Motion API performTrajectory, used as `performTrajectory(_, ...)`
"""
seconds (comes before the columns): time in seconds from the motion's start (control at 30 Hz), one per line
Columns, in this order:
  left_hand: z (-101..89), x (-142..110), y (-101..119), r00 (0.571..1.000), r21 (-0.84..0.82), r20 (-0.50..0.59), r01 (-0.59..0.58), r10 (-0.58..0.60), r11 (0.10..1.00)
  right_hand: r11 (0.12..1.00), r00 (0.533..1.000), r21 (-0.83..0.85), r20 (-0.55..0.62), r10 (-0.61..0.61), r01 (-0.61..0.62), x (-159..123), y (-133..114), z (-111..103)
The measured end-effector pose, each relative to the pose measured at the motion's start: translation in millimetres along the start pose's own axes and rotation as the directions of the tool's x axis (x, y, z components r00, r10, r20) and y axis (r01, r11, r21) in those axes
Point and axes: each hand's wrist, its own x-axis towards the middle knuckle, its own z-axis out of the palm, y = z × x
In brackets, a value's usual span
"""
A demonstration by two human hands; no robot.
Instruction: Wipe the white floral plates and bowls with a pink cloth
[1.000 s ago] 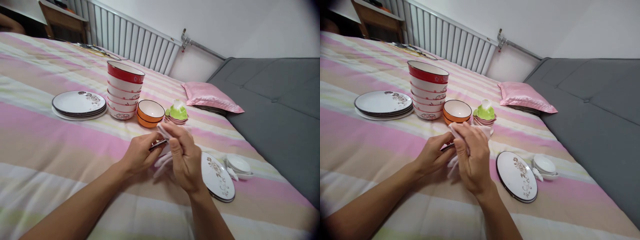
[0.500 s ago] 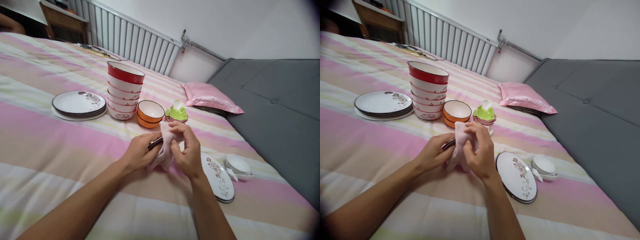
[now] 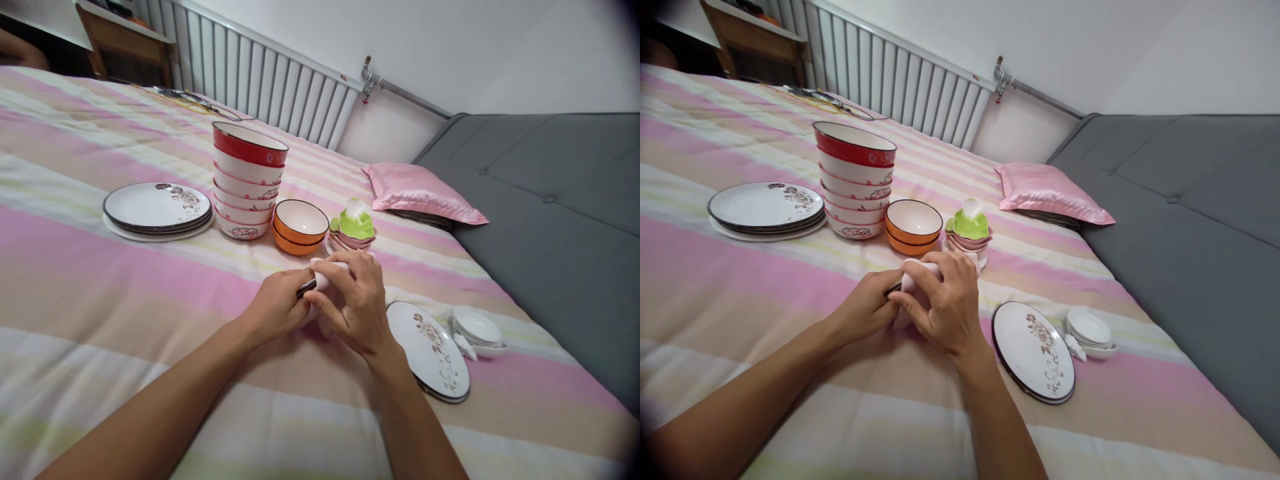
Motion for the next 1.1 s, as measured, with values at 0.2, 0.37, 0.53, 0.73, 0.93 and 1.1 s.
performTrajectory(0.2, -1.5, 0.8, 3.3, 0.999, 0.015, 0.046, -0.014, 0.014, 1.0, 0.997, 0.997, 0.024, -0.026, 0.068, -0.068, -1.8, 4.5, 5.1)
performTrajectory(0.37, -0.5, 0.6, 0.6, 0.998, 0.001, 0.032, -0.061, 0.061, 0.998, 0.971, 0.978, 0.169, -0.087, 0.188, -0.172, -6.2, 16.1, 9.3)
performTrajectory(0.53, 0.2, 1.4, -2.7, 0.998, -0.028, 0.006, -0.06, 0.061, 0.998, 0.861, 0.926, 0.42, -0.108, 0.362, -0.288, -11.8, 30.1, 18.4)
performTrajectory(0.73, -0.9, 3.5, -4.2, 0.999, 0.011, -0.021, 0.031, -0.031, 0.999, 0.689, 0.829, 0.61, -0.091, 0.551, -0.391, -19.9, 47.6, 38.9)
performTrajectory(0.93, -2.1, 4.2, -4.4, 0.999, 0.01, -0.028, 0.032, -0.032, 0.999, 0.63, 0.782, 0.657, -0.097, 0.615, -0.414, -22.0, 51.0, 44.6)
performTrajectory(1.1, -1.9, 2.8, -0.5, 0.999, 0.005, 0.002, -0.04, 0.04, 0.999, 0.753, 0.838, 0.566, -0.185, 0.513, -0.336, -13.4, 35.6, 29.1)
